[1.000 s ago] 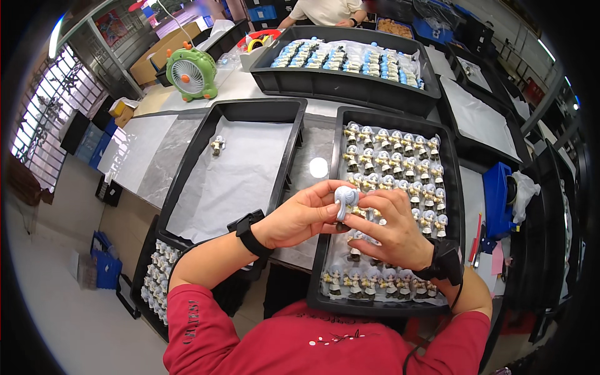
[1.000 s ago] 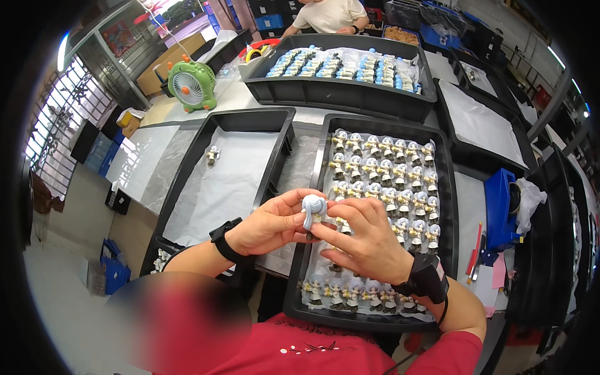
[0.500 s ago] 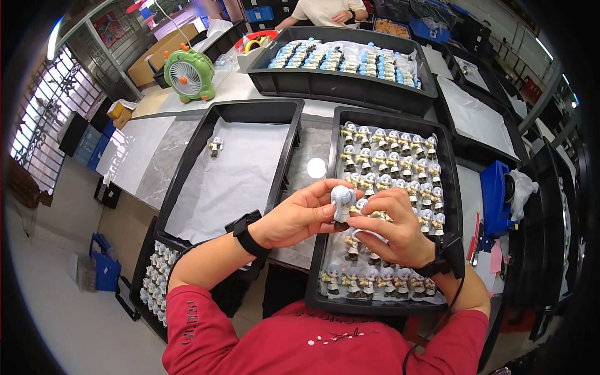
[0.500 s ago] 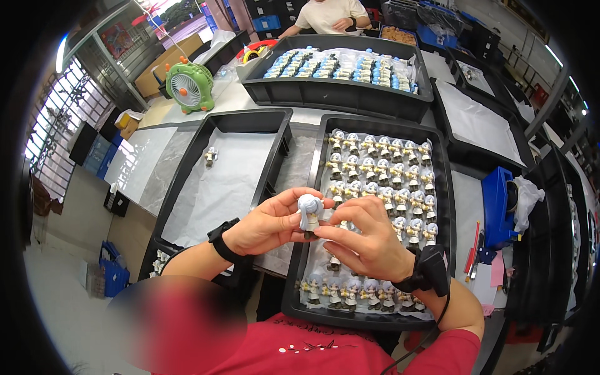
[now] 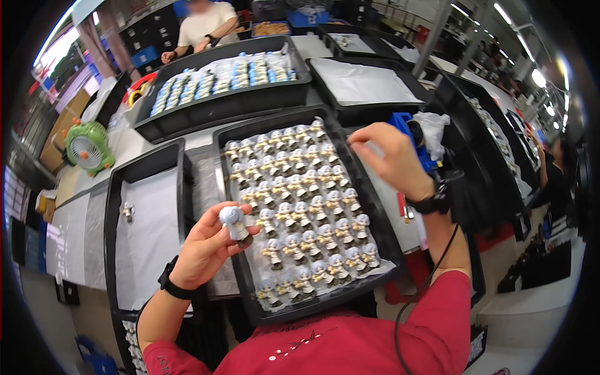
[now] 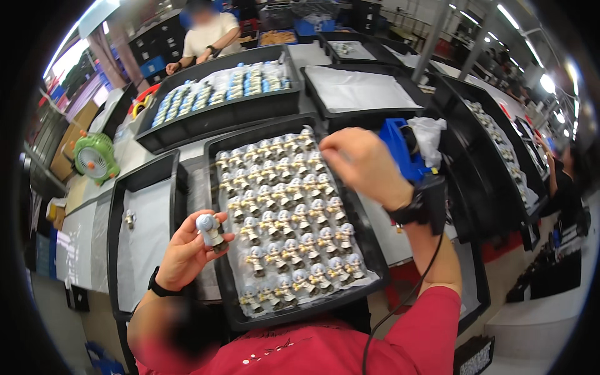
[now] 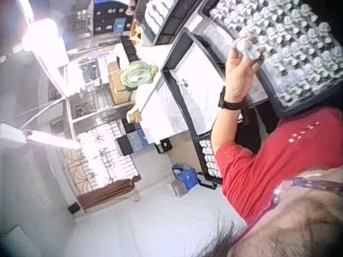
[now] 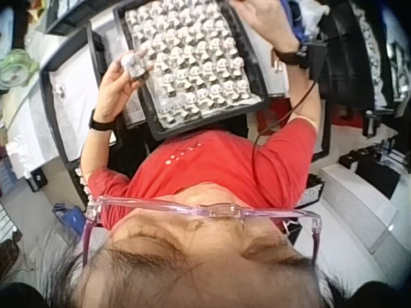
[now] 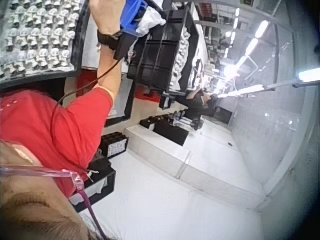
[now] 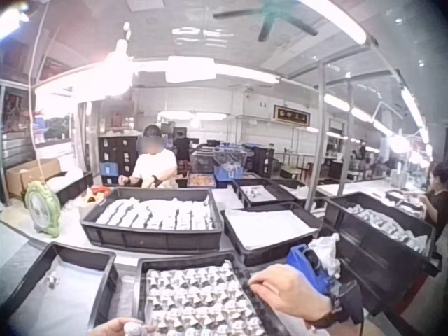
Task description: Inspecting small plastic figurines and placing them neatly into a paper-lined tray.
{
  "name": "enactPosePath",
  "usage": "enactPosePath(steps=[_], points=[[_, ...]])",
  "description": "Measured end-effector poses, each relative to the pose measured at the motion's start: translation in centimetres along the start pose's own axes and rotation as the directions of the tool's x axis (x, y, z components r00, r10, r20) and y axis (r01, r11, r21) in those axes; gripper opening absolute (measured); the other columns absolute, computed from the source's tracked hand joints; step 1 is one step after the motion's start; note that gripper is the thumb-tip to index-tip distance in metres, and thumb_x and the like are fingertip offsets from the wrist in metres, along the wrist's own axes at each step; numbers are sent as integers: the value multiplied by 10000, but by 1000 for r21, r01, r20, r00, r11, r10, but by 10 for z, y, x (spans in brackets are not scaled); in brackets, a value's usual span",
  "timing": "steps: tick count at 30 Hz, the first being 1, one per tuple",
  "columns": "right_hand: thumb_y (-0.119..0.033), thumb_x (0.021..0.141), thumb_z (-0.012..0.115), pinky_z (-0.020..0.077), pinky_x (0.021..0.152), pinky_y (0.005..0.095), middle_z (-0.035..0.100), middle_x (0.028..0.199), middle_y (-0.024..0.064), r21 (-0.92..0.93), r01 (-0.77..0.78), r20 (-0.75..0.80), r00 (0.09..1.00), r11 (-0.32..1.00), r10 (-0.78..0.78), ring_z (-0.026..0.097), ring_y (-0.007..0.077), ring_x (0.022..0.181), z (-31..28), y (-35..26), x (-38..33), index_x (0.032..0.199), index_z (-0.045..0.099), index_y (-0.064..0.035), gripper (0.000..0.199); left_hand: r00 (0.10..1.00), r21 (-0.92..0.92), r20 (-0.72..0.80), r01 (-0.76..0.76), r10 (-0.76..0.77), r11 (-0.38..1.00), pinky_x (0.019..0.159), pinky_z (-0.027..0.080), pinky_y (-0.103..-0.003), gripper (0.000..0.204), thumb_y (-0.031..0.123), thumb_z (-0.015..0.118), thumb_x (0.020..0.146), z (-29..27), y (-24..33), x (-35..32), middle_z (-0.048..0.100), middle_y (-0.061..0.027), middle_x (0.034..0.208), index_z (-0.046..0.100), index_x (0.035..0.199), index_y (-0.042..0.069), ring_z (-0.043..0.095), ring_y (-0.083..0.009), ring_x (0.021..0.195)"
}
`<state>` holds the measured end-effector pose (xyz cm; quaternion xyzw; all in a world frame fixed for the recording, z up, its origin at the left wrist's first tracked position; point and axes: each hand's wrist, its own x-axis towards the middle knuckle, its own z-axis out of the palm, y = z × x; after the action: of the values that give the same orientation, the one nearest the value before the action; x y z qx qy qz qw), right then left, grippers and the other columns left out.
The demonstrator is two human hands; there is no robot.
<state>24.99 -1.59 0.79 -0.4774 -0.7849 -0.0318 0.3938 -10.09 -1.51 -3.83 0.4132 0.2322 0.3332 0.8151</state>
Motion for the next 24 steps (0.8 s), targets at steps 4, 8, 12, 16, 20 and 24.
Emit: enactPosePath(steps=[4,8,12,16,20,24], points=[[-108,827,584,445,614,285,620,734,113,31,-457,65,888,889,455,588,172,658,-49,60,-62,846,610,8,120,999,61,8,35,-36,998,931,452,-405,416,153,564,902,4,-7,12,457,-93,1330,410,1288,118,543,-285,1125],[-113,814,581,455,565,296,625,665,137,-51,-628,157,763,776,628,613,191,605,-56,83,-126,834,625,21,142,995,148,-62,87,-78,985,880,456,-369,401,184,577,898,5,-13,16,478,-77,1313,430,1266,123,558,-257,1099],[-148,785,589,492,615,347,645,699,159,-102,-686,247,684,721,686,646,279,663,-44,88,-159,821,643,13,174,990,201,-99,123,-104,972,864,455,-357,393,200,577,898,8,-19,22,483,-71,1309,436,1258,128,559,-249,1093],[-184,749,626,501,666,399,648,739,166,-335,-651,285,619,681,732,637,319,708,-18,87,-174,781,641,-11,176,992,114,-58,119,-113,986,891,463,-387,391,164,561,904,25,-27,32,475,-77,1311,424,1269,124,551,-257,1106],[-124,711,656,469,663,432,618,788,184,-457,-548,150,729,701,667,603,360,763,5,90,-182,804,591,4,170,993,55,-16,119,-118,991,909,468,-410,395,145,542,914,29,-35,32,460,-79,1319,406,1284,121,542,-271,1119],[-71,720,610,473,649,447,598,755,209,-307,-561,140,773,769,619,602,378,749,16,92,-179,843,584,-21,135,995,11,-46,94,-94,995,916,469,-409,402,135,529,919,27,-33,23,431,-77,1345,388,1295,117,519,-275,1150]])
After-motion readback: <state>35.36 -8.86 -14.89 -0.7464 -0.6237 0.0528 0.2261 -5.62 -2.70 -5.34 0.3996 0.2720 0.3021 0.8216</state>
